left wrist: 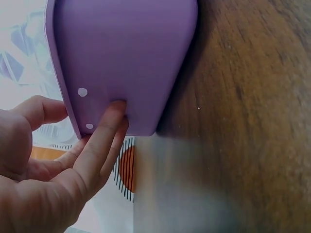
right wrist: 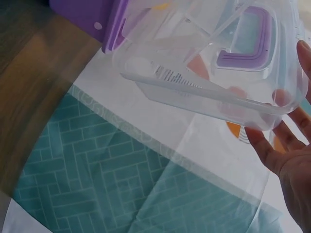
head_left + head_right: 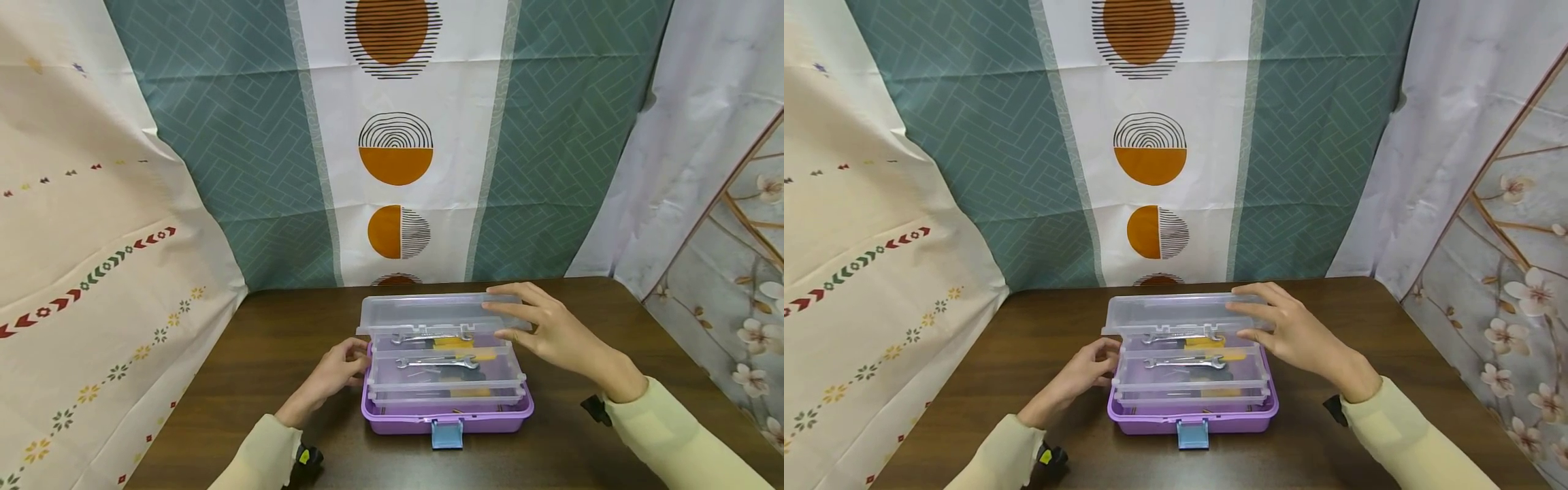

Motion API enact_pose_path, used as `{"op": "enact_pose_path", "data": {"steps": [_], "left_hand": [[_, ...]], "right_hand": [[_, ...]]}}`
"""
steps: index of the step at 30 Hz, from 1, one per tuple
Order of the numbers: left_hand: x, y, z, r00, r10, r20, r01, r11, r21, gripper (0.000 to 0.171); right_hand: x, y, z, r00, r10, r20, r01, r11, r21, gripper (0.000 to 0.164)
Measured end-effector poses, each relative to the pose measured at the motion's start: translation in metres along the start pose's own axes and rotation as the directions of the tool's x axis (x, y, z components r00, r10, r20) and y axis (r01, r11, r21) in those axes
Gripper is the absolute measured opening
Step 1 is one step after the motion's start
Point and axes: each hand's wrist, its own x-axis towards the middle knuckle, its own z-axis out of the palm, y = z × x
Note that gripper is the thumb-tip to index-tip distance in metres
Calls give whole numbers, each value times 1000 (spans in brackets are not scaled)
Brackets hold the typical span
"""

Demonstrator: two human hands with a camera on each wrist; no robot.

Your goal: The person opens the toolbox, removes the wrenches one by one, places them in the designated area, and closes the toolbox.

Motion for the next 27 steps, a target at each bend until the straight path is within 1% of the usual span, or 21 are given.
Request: {"op": "enact_pose_path", "data": {"steps": [2, 3, 6, 8, 13, 17, 21, 24, 27], "left_hand": [[0, 0, -1, 1000, 0, 5, 0, 1000, -3, 35], [0, 0, -1, 1000, -1, 7, 1, 1000, -3, 35], [0, 0, -2, 1000, 2, 19, -2, 1000, -10, 36], [0, 0, -2, 1000, 5, 24, -4, 1000, -13, 36], [-1, 3, -1, 1000, 1, 21, -1, 1000, -5, 35], [-2, 5, -1, 1000, -11, 9, 11, 1000, 14, 34], [-2, 6, -1, 1000, -22, 5, 22, 1000, 14, 33], [-2, 5, -2, 1000, -18, 10, 18, 1000, 4, 33], [-2, 4, -2, 1000, -6, 19, 6, 1000, -1, 34]], "right_hand": [[3, 3, 0, 1000, 17, 4, -17, 1000, 13, 41], [4, 4, -1, 1000, 28, 8, -28, 999, 17, 43], [6, 8, -2, 997, 69, 24, -69, 998, 8, 56], [7, 11, -2, 995, 92, 31, -92, 996, -1, 59], [10, 16, -3, 990, 136, 43, -137, 991, 5, 56], [13, 19, -3, 985, 168, 46, -169, 986, 18, 55], [16, 22, -2, 980, 196, 46, -197, 980, 13, 53], [20, 24, -2, 972, 230, 50, -232, 972, 29, 50], [21, 25, -1, 960, 275, 62, -278, 958, 62, 46]]}}
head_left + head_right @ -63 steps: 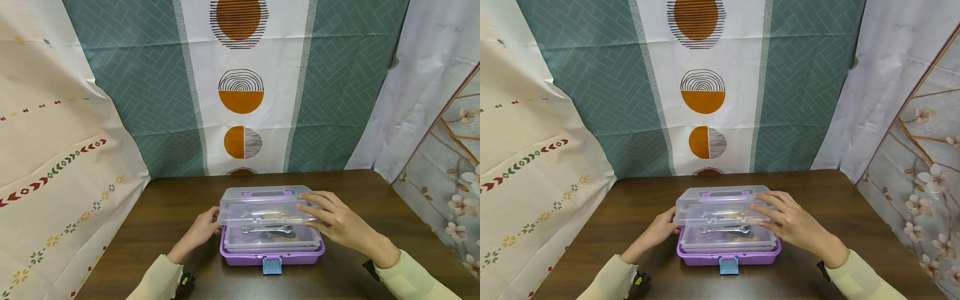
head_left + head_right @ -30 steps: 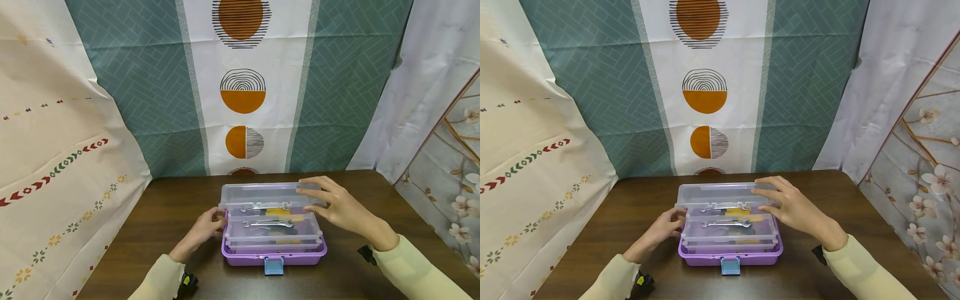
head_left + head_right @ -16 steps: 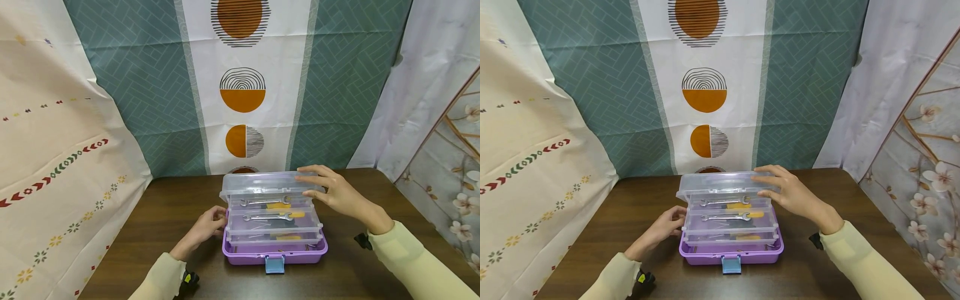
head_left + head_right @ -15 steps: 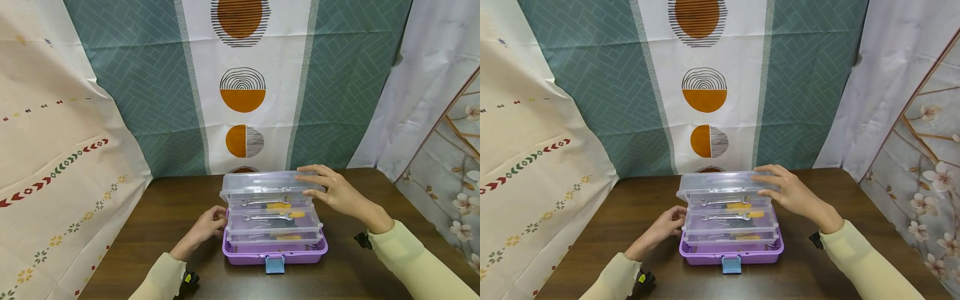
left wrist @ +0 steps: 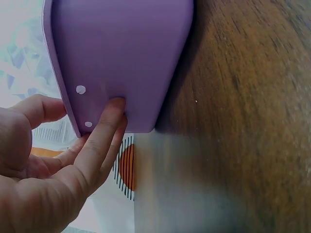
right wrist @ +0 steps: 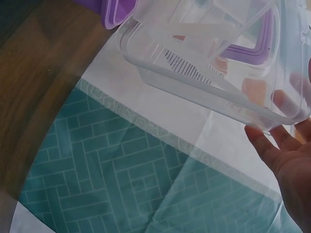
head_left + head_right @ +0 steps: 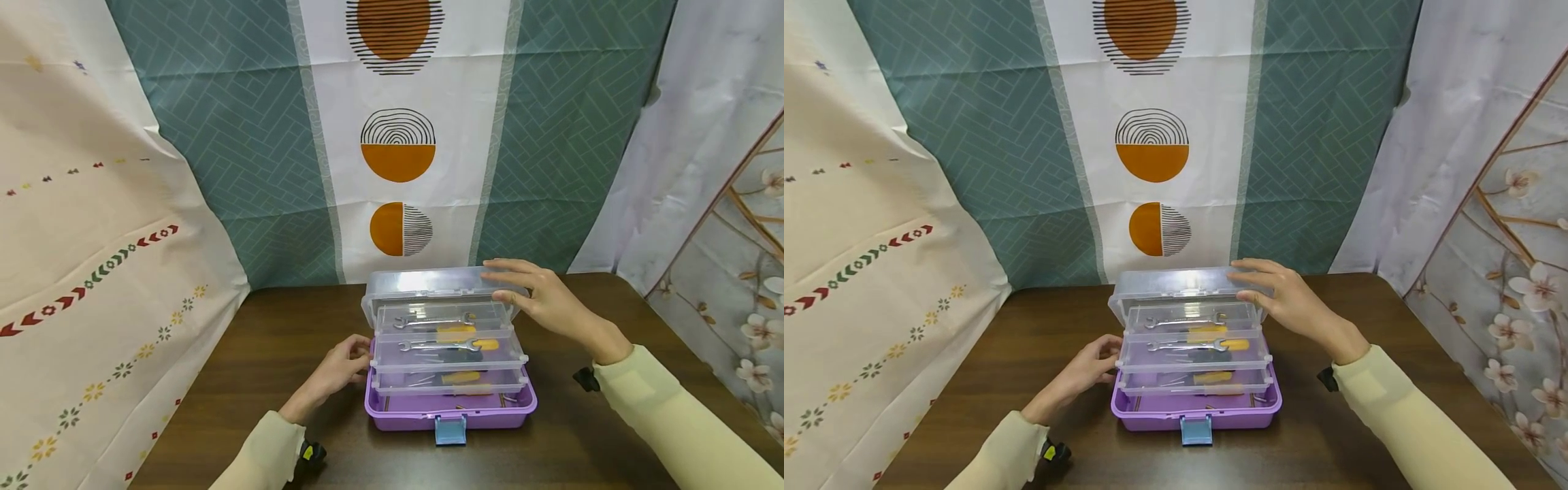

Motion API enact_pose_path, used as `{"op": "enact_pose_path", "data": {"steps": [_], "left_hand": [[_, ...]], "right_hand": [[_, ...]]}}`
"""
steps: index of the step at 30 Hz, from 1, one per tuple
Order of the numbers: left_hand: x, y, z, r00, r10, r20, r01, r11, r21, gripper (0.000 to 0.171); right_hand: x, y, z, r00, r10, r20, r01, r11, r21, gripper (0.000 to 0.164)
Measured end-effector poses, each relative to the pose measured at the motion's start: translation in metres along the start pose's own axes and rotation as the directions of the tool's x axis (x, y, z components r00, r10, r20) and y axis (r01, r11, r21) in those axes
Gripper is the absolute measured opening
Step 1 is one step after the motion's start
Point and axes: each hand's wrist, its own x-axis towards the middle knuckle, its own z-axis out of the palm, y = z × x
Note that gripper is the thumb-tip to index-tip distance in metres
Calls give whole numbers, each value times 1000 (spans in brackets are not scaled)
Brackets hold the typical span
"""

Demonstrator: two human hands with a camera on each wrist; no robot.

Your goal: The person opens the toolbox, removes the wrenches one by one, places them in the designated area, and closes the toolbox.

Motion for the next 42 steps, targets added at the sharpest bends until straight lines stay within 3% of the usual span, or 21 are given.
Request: {"op": "enact_pose_path", "data": {"steps": [6, 22, 30, 42], "left_hand": [[2, -1, 0, 1000, 0, -6, 0, 1000, 8, 34], [2, -3, 4, 1000, 11, -15, -11, 1000, 29, 36], [2, -5, 3, 1000, 2, -26, -1, 1000, 30, 36], [0, -4, 4, 1000, 5, -31, -4, 998, 55, 34]], "right_hand": [[3, 2, -1, 998, 63, 27, -64, 998, 16, 42], [13, 3, 0, 992, 116, 58, -112, 992, -65, 38], [12, 1, 8, 994, 106, -37, -110, 980, -167, 36], [10, -1, 14, 977, 141, -161, -157, 984, -89, 30]]}}
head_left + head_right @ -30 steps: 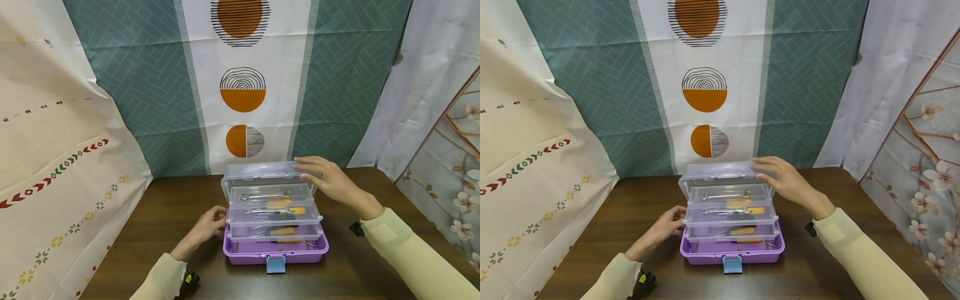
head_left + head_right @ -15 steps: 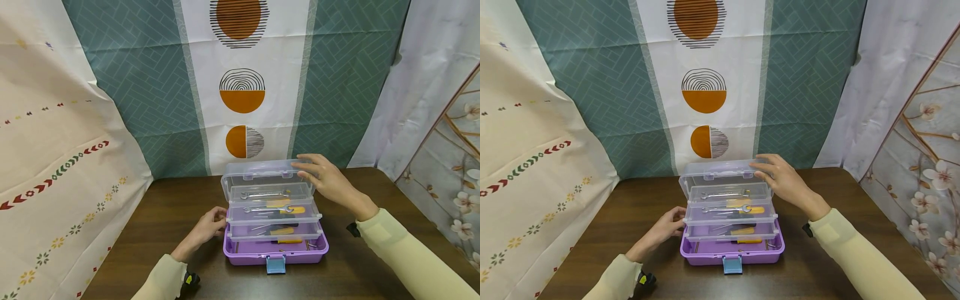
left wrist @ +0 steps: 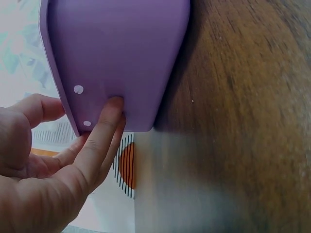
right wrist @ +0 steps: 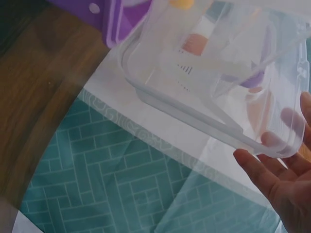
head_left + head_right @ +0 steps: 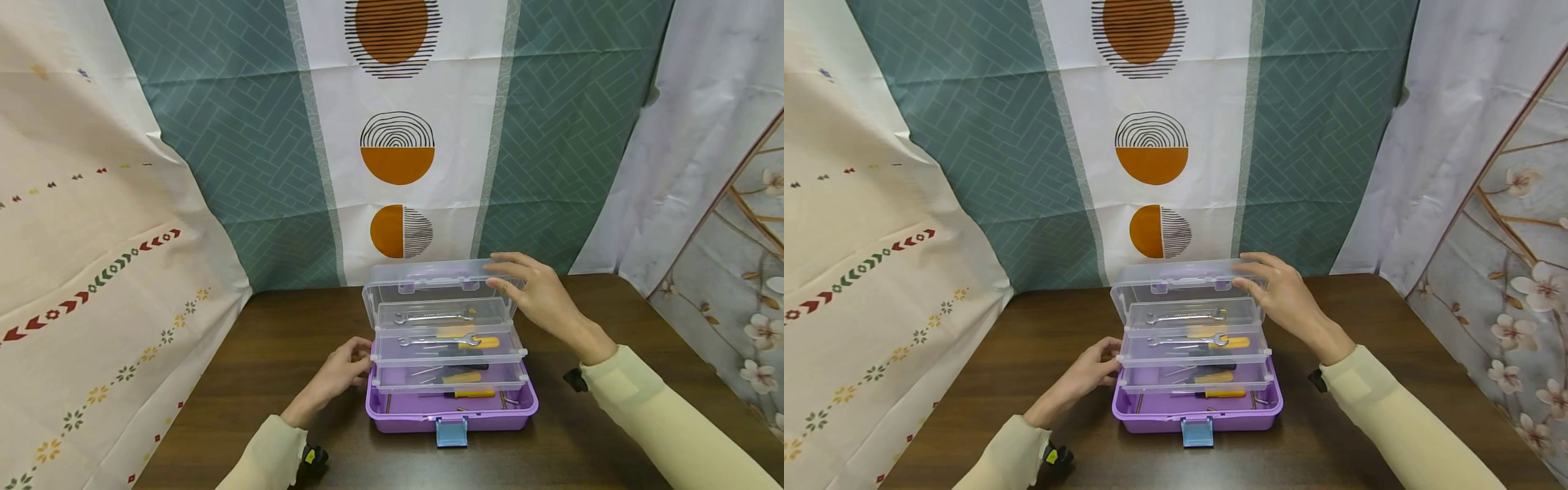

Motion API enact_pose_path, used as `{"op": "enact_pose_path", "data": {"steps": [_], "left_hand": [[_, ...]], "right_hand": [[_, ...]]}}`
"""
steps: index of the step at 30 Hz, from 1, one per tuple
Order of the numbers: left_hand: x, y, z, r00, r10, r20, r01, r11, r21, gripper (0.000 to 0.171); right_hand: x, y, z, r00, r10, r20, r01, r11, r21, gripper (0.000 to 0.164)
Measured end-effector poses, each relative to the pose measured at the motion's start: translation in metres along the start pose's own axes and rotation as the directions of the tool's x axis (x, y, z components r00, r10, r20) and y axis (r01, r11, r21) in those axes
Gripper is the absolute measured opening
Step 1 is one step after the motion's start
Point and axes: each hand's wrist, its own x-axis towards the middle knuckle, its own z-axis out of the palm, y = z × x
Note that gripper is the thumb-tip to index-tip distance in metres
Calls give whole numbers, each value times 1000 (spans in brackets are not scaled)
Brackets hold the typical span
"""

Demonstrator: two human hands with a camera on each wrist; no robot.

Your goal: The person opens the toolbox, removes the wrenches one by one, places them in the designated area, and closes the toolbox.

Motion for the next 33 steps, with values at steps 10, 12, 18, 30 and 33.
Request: {"op": "enact_pose_path", "data": {"steps": [10, 12, 18, 30, 33], "left_hand": [[3, -3, -1, 1000, -7, 10, 7, 1000, 2, 34], [3, -3, -1, 1000, -7, 9, 7, 1000, 1, 34], [3, -4, -1, 1000, 0, 11, 0, 1000, -9, 35], [2, -3, 0, 1000, 13, 12, -13, 1000, -9, 34], [2, -3, -1, 1000, 8, 7, -8, 1000, -5, 34]], "right_hand": [[-2, 0, 5, 999, -1, -50, 2, 1000, 23, 30], [-2, 0, 6, 997, -8, -77, 9, 1000, 11, 29], [-1, 0, 14, 978, -53, -203, 44, 998, -51, 23], [0, 7, 14, 970, -51, -238, 46, 999, -24, 21], [-3, 12, 10, 971, -52, -235, 61, 998, 31, 23]]}}
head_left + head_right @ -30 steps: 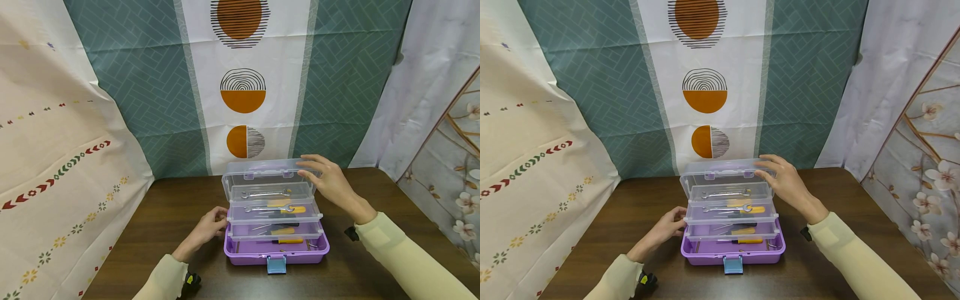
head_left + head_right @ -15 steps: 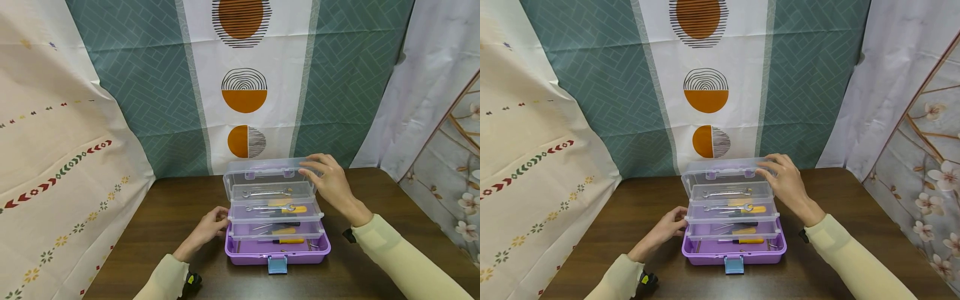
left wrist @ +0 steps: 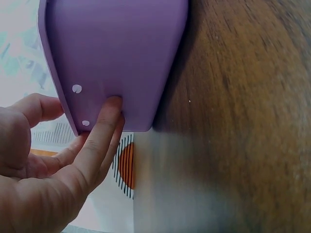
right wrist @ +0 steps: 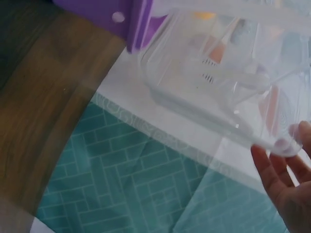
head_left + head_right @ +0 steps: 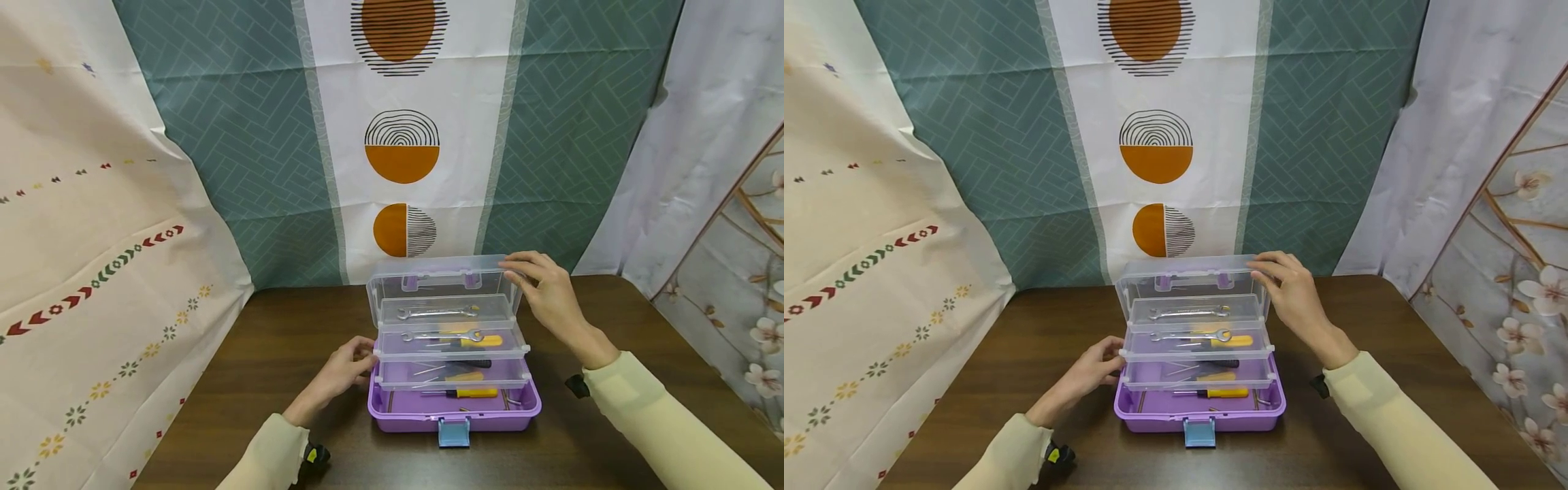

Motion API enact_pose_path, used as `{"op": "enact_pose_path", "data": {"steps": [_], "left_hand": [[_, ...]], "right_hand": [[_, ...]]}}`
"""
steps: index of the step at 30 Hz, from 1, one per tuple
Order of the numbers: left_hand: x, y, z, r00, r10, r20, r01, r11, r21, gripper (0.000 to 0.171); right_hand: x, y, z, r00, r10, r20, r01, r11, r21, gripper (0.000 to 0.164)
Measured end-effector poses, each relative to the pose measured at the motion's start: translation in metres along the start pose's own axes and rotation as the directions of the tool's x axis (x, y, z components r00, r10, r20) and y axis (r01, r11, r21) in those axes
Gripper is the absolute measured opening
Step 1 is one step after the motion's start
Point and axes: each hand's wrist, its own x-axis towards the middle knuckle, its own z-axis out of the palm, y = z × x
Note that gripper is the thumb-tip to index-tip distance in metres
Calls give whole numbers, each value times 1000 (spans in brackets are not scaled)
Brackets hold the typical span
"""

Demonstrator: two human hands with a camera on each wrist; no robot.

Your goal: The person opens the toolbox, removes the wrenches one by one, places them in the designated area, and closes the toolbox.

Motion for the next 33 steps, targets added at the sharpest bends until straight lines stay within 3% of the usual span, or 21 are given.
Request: {"op": "enact_pose_path", "data": {"steps": [6, 10, 17, 23, 33], "left_hand": [[-2, 2, -1, 1000, 6, 6, -6, 1000, -13, 35], [-3, 3, 0, 1000, 13, 10, -13, 1000, -9, 36], [-2, 1, 0, 1000, 5, 6, -5, 1000, -8, 37], [-1, 0, -1, 999, 3, 35, -1, 999, -51, 39], [2, -2, -7, 995, -13, 97, 23, 995, -99, 42]], "right_hand": [[-3, 3, -5, 999, 27, -35, -24, 997, 69, 26], [-2, 3, -6, 995, 88, -47, -85, 994, 76, 21], [4, 10, -6, 978, 208, 20, -209, 975, 75, 18], [4, 17, -7, 976, 199, 86, -209, 971, 116, 27], [3, 23, -7, 971, 186, 148, -200, 976, 88, 40]]}}
